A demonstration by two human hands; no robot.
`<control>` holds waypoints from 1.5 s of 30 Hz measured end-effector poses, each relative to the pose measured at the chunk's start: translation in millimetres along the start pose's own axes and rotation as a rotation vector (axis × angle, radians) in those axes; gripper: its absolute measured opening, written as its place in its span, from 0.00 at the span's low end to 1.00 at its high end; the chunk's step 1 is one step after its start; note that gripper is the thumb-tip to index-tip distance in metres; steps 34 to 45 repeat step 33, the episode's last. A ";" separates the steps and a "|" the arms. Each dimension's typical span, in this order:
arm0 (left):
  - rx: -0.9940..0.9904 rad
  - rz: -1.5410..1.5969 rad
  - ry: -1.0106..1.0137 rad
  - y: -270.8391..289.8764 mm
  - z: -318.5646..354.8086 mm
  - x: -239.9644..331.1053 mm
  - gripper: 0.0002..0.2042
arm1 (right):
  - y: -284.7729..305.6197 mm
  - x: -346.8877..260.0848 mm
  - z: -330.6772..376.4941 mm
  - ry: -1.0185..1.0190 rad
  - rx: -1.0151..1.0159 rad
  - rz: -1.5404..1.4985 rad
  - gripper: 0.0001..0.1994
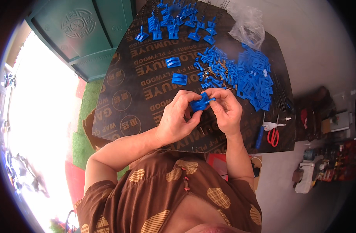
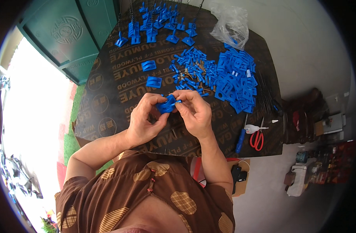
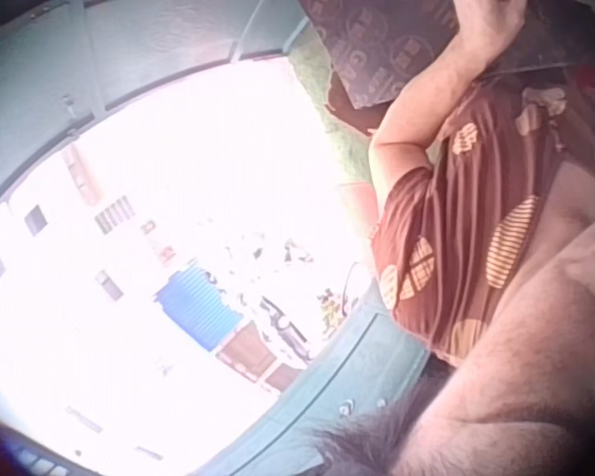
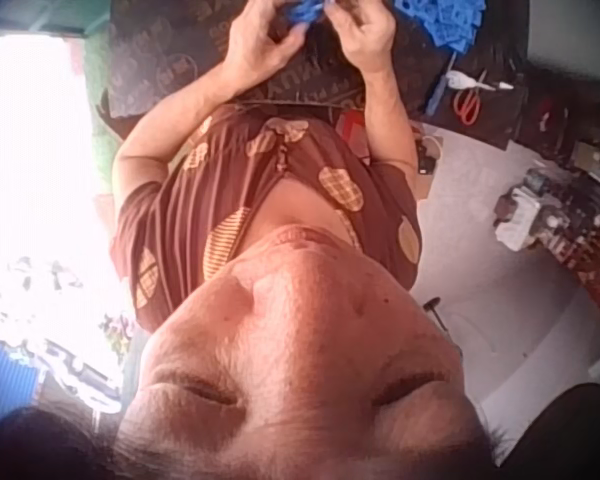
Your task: The person assembles small blue plastic components by hand, inserting metal pins or springs into them.
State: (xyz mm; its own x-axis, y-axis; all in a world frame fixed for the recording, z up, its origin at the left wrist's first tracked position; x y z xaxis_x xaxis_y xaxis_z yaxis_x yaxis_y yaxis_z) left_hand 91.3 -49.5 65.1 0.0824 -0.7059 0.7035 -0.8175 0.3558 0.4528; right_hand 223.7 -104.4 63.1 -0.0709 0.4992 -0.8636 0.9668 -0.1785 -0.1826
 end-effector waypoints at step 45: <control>0.011 0.030 0.061 -2.0 -4.3 -5.6 0.17 | 10.0 9.8 3.7 -0.043 0.049 0.328 0.09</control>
Point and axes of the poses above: each hand's wrist, its own z-axis away from the middle knuckle, its own y-axis out of the back of the hand, x = y × z, the point moved 9 cm from there along -z, towards the middle knuckle, and after that the axes turned 14 degrees about -z, right-handed, at the moved point
